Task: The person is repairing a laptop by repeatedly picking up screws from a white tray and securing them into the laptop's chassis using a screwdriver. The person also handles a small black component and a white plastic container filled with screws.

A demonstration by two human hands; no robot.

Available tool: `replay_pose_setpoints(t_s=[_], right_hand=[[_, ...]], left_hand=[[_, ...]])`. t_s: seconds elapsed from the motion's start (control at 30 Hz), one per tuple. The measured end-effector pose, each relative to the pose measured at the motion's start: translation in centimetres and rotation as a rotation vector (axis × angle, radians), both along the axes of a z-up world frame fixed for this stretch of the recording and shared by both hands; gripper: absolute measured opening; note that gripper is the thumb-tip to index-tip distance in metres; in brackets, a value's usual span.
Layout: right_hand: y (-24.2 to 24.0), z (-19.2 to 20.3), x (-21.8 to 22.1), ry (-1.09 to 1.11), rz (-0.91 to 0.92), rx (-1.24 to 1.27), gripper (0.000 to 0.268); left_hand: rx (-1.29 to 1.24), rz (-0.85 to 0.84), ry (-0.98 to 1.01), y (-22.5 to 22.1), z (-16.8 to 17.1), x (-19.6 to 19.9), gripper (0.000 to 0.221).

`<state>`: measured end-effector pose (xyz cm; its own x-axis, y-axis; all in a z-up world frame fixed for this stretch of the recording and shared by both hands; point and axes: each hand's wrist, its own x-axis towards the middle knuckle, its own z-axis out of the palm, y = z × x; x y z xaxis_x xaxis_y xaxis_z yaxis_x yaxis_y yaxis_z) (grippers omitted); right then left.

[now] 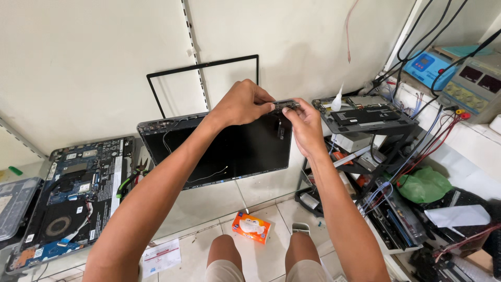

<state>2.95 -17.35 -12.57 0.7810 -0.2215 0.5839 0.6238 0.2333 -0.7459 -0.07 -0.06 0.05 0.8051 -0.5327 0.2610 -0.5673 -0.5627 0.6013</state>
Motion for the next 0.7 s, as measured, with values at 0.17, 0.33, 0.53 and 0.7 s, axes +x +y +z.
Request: replay_pose_setpoints(t_s=[0.17, 0.33, 0.53, 0.7], right_hand=[[0.1, 0.7, -1.2, 0.005, 0.037, 0.004, 0.027], [0.2, -0.6, -0.4, -0.018, 0.074, 0.066, 0.028], [0.7, -1.2, -0.2, -0.037, -0.007, 0.08, 0.02], [0.8, -1.8, 0.3, -0.044, -0.109, 0.043, 0.015]], left_hand=[[0.02, 0.011, 0.017, -0.1, 0.3, -0.5, 0.028], [0.026, 0.006, 0.007, 0.0, 0.5, -0.6, 0.028], [0.018, 0.005, -0.019, -0.2, 0.2, -0.9, 0.029], [0.014, 0.01, -0.041, -0.2, 0.0, -1.0, 0.029]])
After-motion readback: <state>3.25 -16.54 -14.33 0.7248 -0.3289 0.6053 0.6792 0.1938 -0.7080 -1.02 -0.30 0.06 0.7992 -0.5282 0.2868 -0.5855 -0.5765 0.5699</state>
